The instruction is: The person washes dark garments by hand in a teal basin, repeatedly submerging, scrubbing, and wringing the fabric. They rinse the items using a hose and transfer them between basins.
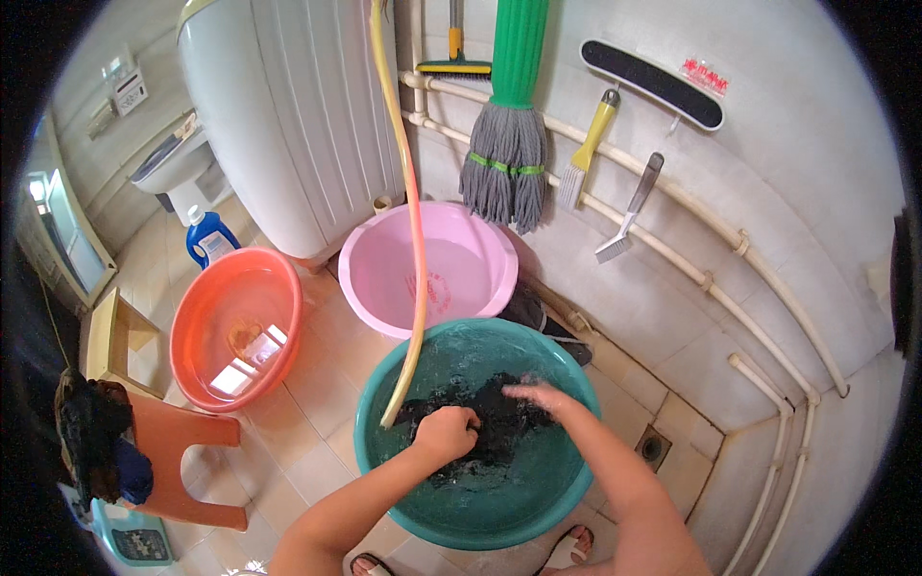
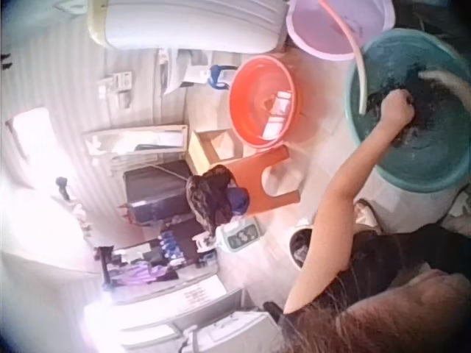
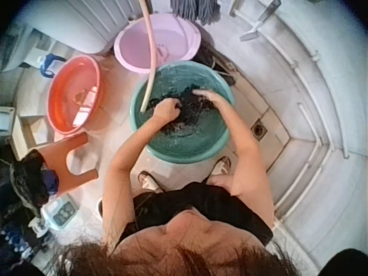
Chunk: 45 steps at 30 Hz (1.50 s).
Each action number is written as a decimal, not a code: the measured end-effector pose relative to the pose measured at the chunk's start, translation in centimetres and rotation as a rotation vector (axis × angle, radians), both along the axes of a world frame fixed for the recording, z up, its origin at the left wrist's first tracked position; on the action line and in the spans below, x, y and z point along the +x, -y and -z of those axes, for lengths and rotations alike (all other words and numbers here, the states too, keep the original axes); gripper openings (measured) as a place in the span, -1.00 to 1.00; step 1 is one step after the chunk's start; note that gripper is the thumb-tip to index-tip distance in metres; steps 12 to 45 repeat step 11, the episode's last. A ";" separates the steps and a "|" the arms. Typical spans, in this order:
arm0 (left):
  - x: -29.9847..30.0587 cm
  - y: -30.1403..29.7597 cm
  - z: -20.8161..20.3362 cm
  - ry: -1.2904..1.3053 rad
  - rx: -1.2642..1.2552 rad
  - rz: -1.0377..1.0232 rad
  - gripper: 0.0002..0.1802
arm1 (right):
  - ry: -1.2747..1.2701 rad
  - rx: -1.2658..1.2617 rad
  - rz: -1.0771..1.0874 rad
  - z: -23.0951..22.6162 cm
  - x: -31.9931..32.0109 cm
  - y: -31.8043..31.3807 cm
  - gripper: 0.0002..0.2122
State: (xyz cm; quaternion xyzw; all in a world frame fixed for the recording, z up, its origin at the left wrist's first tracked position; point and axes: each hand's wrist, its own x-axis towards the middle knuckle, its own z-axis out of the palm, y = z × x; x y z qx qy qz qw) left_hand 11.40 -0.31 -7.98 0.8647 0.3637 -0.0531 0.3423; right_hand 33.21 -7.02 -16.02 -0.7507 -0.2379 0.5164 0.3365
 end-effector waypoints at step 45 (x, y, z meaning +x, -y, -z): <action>-5.9 -3.1 -13.2 -0.333 0.089 0.161 -0.65 | -0.126 0.601 0.191 -16.0 -0.1 0.8 -0.85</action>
